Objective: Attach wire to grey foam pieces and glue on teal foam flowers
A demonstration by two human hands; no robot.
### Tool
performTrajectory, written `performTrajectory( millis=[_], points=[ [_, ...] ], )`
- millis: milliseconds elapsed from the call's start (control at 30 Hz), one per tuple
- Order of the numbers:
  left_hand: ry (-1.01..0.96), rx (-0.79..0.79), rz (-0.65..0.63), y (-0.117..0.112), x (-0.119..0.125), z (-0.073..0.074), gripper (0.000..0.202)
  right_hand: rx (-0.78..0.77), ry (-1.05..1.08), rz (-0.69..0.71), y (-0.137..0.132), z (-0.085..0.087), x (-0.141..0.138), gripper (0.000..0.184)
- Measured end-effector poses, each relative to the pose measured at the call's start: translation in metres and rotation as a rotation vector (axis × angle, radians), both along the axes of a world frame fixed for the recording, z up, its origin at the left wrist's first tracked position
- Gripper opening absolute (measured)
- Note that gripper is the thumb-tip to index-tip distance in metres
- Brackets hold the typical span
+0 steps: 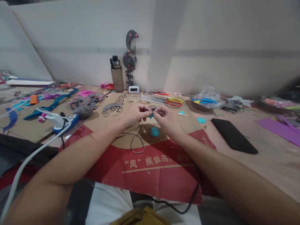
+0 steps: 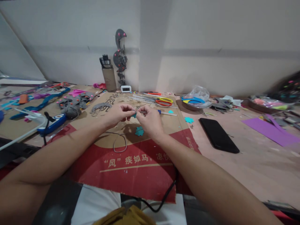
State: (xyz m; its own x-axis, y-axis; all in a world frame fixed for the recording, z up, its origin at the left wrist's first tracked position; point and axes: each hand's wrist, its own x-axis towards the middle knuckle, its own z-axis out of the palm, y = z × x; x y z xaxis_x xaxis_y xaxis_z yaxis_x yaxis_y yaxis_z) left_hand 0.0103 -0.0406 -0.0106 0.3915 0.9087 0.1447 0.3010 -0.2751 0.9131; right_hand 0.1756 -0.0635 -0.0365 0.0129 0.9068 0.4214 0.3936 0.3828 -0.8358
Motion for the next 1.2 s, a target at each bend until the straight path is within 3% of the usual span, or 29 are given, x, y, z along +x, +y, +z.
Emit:
performTrajectory(
  millis=[133, 367, 667, 767, 967, 1100, 1200],
  points=[
    [0.072, 0.093, 0.032, -0.002, 0.001, 0.001, 0.018, 0.012, -0.015, 0.007, 0.0, 0.0, 0.0, 0.016],
    [0.225, 0.402, 0.1, -0.004, 0.001, 0.003, 0.013, 0.082, -0.108, -0.006, 0.0, -0.002, 0.002, 0.016],
    [0.335, 0.525, 0.089, -0.006, 0.001, 0.005, 0.016, 0.15, -0.258, -0.036, -0.003, 0.004, 0.001, 0.01],
    [0.297, 0.44, 0.074, -0.005, 0.001, 0.005, 0.015, 0.153, -0.273, -0.047, -0.003, 0.005, 0.002, 0.009],
    [0.046, 0.065, -0.07, 0.002, -0.002, 0.003, 0.033, 0.119, -0.202, -0.032, 0.001, 0.004, 0.005, 0.009],
    [-0.034, -0.001, -0.102, 0.004, -0.001, 0.001, 0.034, 0.113, -0.192, -0.025, 0.002, 0.003, 0.006, 0.009],
    [-0.03, -0.021, -0.056, 0.005, 0.0, -0.001, 0.026, 0.112, -0.183, -0.029, 0.001, 0.004, 0.006, 0.008]
  ],
)
